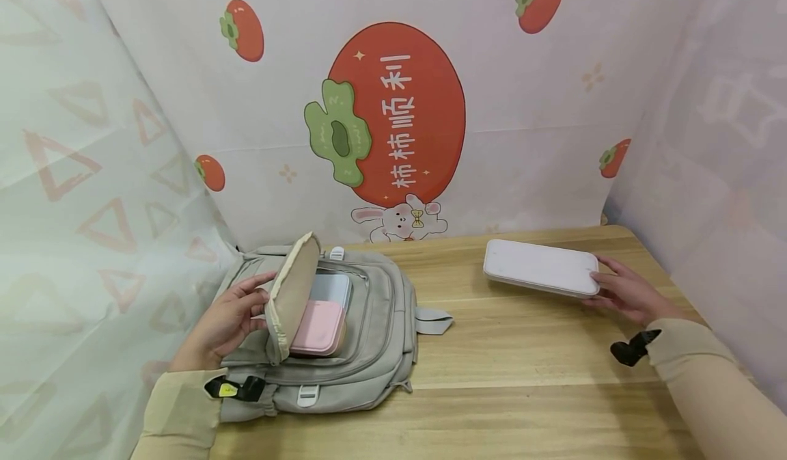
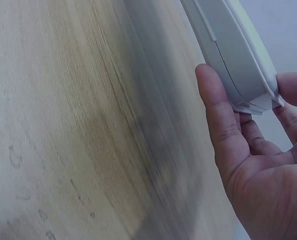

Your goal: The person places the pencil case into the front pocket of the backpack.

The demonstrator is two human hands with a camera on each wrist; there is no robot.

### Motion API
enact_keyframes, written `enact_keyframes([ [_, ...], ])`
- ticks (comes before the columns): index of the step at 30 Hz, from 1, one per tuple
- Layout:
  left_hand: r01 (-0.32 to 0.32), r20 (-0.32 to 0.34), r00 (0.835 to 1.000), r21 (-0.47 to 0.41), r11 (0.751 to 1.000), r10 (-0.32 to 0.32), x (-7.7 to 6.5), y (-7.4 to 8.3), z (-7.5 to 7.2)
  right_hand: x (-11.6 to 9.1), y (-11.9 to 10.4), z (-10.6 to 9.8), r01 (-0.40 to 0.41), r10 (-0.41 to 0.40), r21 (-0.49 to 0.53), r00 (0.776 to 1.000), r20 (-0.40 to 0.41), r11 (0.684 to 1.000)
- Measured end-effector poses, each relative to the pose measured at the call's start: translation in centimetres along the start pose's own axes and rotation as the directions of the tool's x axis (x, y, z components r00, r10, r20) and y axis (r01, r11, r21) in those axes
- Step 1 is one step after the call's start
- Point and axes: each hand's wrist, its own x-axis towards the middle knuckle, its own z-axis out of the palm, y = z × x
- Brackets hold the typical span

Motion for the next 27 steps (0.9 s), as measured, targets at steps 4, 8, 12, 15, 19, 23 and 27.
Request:
enact_keyframes([
  [4,0.0,0.007,1.0,-0.019,1.0,0.0,0.0,0.0,-0.1,0.1,-0.1,0.4,0.013,-0.013,-0.036,1.0,0.016,0.999],
  [8,-0.002,0.023,1.0,-0.041,0.999,0.003,0.0,-0.1,-0.1,0.3,-0.1,0.7,0.021,-0.02,-0.079,1.0,0.023,0.997],
  [12,-0.005,0.03,1.0,-0.046,0.999,0.007,0.0,-0.1,-0.1,0.5,-0.3,1.4,0.019,-0.017,-0.106,1.0,0.023,0.994],
  [15,-0.006,0.028,1.0,-0.043,0.999,0.007,0.0,-0.1,-0.1,0.7,-0.4,1.9,0.025,-0.021,-0.106,0.999,0.034,0.994],
  [19,-0.008,0.031,0.999,-0.046,0.999,0.01,-0.1,0.0,-0.1,1.0,-0.5,2.5,0.033,-0.028,-0.083,0.998,0.055,0.996],
  [23,-0.01,0.038,0.999,-0.063,0.998,0.012,0.0,0.0,0.0,1.1,-0.7,3.2,0.035,-0.03,-0.086,0.998,0.063,0.996],
  [27,-0.006,0.034,0.999,-0.065,0.998,0.008,-0.1,0.0,0.0,1.3,-0.7,3.8,0.039,-0.033,-0.092,0.997,0.069,0.995],
])
